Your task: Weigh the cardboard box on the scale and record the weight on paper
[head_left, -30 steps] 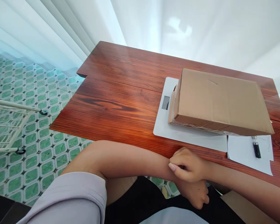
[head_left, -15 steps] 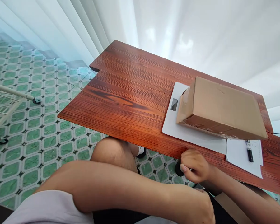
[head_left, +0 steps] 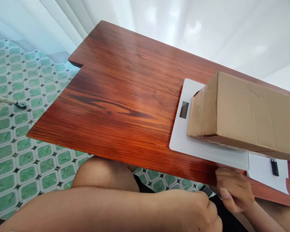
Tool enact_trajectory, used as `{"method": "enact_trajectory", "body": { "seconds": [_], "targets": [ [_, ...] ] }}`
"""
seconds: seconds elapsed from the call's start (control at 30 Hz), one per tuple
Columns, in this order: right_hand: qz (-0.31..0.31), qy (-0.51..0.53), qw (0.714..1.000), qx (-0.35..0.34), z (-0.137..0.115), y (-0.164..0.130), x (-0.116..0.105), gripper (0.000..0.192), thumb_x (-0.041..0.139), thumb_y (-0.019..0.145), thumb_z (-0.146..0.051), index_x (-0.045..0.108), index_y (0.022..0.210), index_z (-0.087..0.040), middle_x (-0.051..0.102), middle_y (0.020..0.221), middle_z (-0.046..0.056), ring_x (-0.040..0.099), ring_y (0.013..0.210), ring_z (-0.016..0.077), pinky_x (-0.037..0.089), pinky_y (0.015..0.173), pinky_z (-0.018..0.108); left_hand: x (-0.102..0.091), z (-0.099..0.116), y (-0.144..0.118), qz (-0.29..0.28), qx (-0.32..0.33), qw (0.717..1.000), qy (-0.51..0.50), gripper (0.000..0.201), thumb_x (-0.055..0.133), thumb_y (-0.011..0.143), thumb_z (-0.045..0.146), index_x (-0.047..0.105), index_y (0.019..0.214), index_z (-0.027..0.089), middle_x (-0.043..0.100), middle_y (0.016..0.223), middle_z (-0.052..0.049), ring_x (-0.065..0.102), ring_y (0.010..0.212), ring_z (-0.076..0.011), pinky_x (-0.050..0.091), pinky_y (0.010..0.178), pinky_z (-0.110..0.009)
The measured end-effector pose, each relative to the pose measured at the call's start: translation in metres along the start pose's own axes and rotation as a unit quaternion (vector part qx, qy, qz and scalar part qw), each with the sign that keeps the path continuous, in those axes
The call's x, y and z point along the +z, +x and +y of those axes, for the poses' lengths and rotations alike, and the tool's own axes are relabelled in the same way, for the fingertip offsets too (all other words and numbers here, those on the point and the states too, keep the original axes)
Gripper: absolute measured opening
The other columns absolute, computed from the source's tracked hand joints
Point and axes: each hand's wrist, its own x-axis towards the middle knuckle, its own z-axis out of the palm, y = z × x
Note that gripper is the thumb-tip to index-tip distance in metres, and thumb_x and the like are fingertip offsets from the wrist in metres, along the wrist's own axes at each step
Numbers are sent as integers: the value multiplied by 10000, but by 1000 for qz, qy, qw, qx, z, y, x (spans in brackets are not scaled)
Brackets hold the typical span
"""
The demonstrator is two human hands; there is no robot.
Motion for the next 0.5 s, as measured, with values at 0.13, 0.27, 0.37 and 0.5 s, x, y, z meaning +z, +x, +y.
{"method": "enact_trajectory", "body": {
  "seconds": [0.13,0.27,0.37,0.5],
  "targets": [
    [-82,-11,995,47,-2,0,5,238,427,907,-54,374,750,-224,396,576,-45,315,510,137,221,506,333,10,-2,-8,-10,-15,999,-44,218,531,912,224,454,709,200,356,689,-17,339,578,-172,169,534,-349],
    [-103,-17,992,77,-2,-3,7,270,418,957,-75,363,736,-221,394,590,-43,302,539,143,215,528,333,16,-2,-9,-18,-68,997,-45,165,574,856,203,469,730,194,408,657,-18,320,545,-163,142,491,-337],
    [-111,-15,989,93,-3,-3,6,261,403,966,-91,350,747,-222,396,602,-43,304,547,147,214,532,332,18,-1,-8,-33,-94,995,-32,188,582,861,197,454,722,192,402,637,-3,333,539,-150,157,483,-324],
    [-124,-6,987,101,-4,-2,4,253,393,951,-75,337,753,-222,414,602,-40,338,532,143,245,518,324,21,-1,-5,-36,-122,992,-2,260,567,879,215,413,671,196,358,604,12,310,511,-137,157,462,-323]
  ]
}}
